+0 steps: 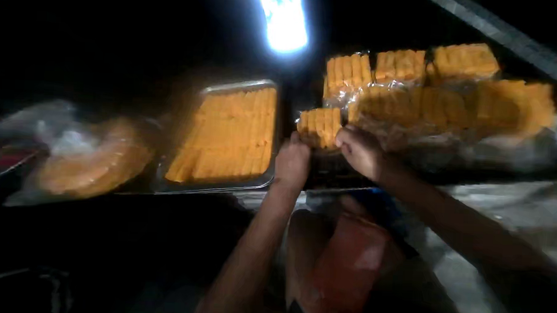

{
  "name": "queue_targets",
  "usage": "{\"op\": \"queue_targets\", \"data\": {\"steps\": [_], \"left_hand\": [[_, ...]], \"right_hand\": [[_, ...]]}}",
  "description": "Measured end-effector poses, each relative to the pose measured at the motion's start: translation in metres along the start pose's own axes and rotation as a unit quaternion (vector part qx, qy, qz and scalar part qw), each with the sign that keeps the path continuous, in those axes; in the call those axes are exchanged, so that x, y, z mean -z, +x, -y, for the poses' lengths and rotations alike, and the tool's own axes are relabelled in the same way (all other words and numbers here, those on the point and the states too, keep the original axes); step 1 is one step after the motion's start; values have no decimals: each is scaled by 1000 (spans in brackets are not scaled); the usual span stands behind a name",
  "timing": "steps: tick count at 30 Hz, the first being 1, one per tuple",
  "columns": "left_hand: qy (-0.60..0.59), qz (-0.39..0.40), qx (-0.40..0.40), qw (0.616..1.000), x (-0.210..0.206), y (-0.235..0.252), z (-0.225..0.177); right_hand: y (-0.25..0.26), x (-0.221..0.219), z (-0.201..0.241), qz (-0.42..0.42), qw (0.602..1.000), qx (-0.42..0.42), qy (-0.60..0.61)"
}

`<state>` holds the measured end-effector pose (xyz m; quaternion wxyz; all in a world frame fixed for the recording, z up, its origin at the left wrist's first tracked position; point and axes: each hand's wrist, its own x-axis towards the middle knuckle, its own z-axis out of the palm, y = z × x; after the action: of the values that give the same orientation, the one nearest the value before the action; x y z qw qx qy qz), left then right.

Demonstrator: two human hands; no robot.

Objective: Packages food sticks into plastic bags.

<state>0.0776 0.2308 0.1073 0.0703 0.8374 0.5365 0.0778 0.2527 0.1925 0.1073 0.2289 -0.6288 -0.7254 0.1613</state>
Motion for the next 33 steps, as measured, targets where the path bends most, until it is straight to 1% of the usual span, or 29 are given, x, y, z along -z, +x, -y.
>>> {"op": "queue_targets", "data": {"steps": [3,6,7,11,13,16,18,20,21,22,24,25,28,29,30,31,32,33], "left_hand": [[5,-11,-11,1000,-18,-10,1],[3,-45,-26,999,-26,-18,4],[-4,-46,-22,999,-26,-20,3],[-24,-62,-12,998,-28,-31,-1],[-23,-69,-17,997,-28,-34,-2],[-8,-51,1,999,-27,-34,-1],[-4,-48,11,999,-27,-35,0],[-13,-72,2,997,-29,-39,4],[-17,-93,-7,995,-32,-43,6],[-22,-110,-14,994,-33,-48,8],[-36,-138,-24,989,-33,-66,9],[-50,-138,-21,989,-31,-79,7],[-104,-102,8,989,-26,-129,8],[-123,-83,27,988,-27,-146,12],[-143,-50,62,987,-28,-162,16],[-156,-15,104,982,-29,-178,21],[-158,28,151,975,-30,-193,25],[-156,79,199,964,-30,-206,28]], "right_hand": [[-15,-16,-6,5,997,48,-57],[-24,-19,-2,-50,993,81,-74],[-23,-18,1,-51,993,78,-66],[-7,-16,12,-34,997,56,-26],[4,-22,15,-52,996,71,-16],[26,-36,14,-74,992,93,-44],[39,-45,10,-47,994,77,-67],[46,-54,3,-20,994,59,-89],[49,-60,-2,-22,994,60,-92],[50,-64,-6,-31,993,63,-95],[51,-61,-6,-12,994,60,-95],[51,-57,-4,-1,994,56,-93],[33,-48,11,-33,995,82,-43],[19,-45,19,-47,994,98,-23],[1,-43,29,-38,993,108,-6],[-22,-41,40,-1,994,109,16],[-48,-40,51,61,992,105,37],[-74,-39,61,141,984,93,60]]}}
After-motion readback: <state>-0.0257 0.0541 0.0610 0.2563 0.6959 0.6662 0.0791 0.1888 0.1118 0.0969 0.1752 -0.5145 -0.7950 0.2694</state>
